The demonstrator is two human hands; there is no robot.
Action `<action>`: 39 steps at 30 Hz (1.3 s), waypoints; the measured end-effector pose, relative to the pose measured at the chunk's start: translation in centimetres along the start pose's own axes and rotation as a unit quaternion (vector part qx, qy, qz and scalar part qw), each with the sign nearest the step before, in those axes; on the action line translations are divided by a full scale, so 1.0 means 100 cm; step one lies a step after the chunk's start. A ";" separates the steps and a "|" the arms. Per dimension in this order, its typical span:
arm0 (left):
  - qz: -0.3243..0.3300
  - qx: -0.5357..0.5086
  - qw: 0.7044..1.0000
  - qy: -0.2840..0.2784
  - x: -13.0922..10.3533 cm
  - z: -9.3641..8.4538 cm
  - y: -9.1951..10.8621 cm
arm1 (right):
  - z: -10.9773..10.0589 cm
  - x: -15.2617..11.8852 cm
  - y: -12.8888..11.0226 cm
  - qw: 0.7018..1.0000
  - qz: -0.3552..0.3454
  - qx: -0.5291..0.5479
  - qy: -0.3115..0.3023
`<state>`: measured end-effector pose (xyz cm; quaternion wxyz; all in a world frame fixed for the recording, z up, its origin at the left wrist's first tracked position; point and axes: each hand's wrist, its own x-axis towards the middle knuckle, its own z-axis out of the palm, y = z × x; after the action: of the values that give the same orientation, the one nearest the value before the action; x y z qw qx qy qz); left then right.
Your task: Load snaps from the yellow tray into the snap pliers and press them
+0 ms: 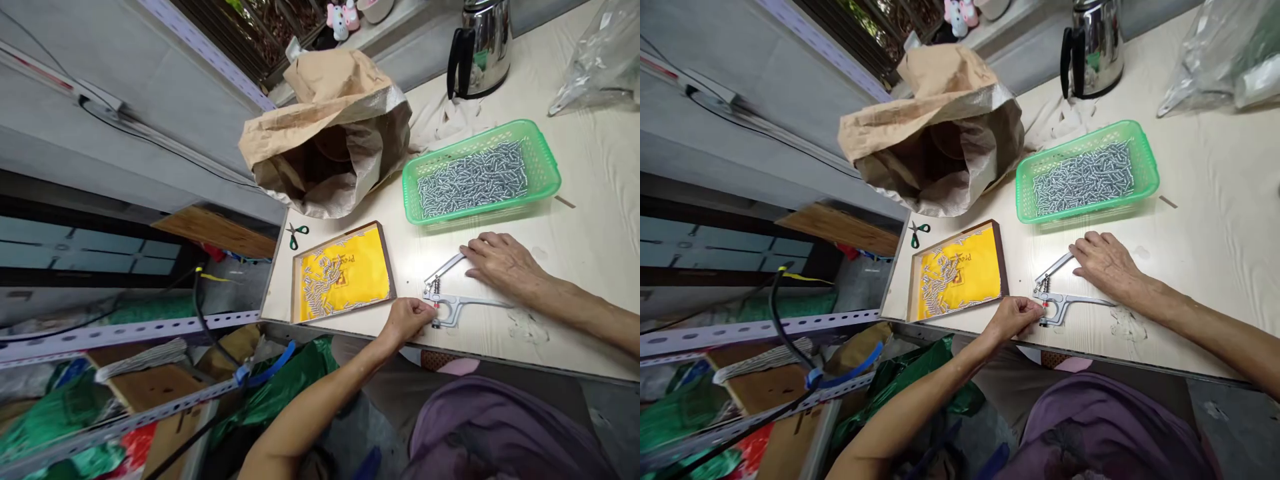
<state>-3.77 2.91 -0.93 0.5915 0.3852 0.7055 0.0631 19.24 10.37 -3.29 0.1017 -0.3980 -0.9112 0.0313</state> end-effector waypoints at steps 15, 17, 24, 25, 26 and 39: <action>-0.049 0.009 0.998 -0.029 -0.015 0.009 0.007 | 0.004 -0.039 0.006 0.996 -0.074 0.056 -0.017; -0.046 0.008 0.999 -0.025 -0.014 0.010 0.005 | 0.003 -0.040 0.004 0.996 -0.071 0.042 -0.016; 0.109 0.150 0.981 0.064 -0.019 0.009 -0.009 | -0.005 -0.043 -0.004 0.997 -0.073 0.016 -0.017; 0.184 0.190 0.958 0.111 -0.020 0.010 -0.009 | -0.006 -0.044 -0.006 0.997 -0.074 0.015 -0.013; 0.261 0.229 0.925 0.151 -0.020 0.012 -0.008 | -0.008 -0.044 -0.007 0.997 -0.076 0.014 -0.008; 0.444 0.517 0.731 0.028 0.018 0.040 0.052 | -0.012 -0.050 -0.018 0.999 0.003 0.016 -0.035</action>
<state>2.17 6.18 -0.67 0.1852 0.8992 0.3938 -0.0451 21.50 5.46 -2.68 0.0762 -0.3974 -0.9125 0.0599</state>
